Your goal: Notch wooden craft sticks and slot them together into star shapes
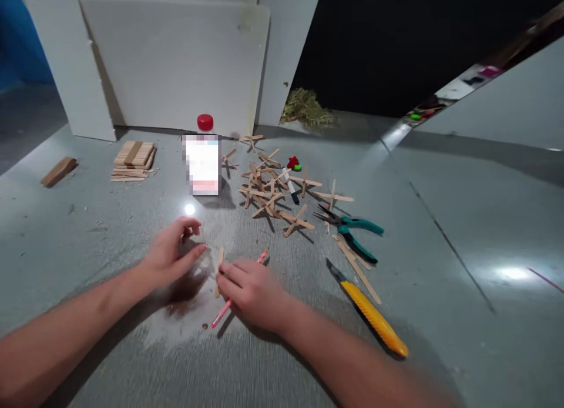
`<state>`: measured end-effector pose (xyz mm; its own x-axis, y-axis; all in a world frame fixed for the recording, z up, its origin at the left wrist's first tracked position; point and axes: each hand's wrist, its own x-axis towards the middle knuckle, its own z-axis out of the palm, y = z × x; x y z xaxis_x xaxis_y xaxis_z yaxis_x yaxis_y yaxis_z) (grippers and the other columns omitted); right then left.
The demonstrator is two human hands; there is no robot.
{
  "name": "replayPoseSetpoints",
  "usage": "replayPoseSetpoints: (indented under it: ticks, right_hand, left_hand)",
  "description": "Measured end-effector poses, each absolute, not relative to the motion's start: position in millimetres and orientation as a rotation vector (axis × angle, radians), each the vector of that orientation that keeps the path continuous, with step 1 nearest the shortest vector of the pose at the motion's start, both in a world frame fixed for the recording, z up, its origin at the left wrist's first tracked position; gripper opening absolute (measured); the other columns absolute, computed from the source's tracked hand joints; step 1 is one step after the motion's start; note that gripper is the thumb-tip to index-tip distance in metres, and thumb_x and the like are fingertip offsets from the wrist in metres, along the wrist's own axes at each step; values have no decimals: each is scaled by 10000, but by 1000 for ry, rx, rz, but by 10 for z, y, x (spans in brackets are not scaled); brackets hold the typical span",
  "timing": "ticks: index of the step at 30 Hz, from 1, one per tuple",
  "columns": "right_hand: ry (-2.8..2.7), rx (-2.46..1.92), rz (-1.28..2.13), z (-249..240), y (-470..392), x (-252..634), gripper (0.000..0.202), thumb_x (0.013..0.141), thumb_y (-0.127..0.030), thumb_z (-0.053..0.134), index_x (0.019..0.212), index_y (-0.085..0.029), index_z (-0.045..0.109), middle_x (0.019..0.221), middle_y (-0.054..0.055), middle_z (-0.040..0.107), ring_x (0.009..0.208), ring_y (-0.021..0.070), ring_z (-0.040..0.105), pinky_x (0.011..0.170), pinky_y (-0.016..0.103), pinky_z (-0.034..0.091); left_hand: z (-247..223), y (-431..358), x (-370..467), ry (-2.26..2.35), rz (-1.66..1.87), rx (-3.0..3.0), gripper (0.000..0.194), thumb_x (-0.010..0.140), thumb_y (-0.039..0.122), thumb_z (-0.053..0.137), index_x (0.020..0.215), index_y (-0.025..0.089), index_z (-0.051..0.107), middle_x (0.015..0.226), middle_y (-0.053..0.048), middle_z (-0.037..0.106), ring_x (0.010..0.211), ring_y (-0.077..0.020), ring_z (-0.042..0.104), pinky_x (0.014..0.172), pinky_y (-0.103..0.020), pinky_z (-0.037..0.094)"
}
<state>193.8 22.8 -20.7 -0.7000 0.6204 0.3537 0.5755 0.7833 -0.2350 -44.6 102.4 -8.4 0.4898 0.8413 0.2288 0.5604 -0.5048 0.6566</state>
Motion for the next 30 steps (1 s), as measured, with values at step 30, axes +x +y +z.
replayPoseSetpoints:
  ticks: [30]
  right_hand:
    - [-2431, -772, 158, -96, 163, 1921, 274, 985, -58, 446, 1009, -60, 718, 1046, 160, 769, 756, 216, 638, 631, 356, 523]
  left_hand:
    - [-11, 914, -451, 919, 872, 1755, 357, 1029, 126, 432, 1229, 254, 698, 1152, -51, 571, 869, -88, 724, 822, -259, 619]
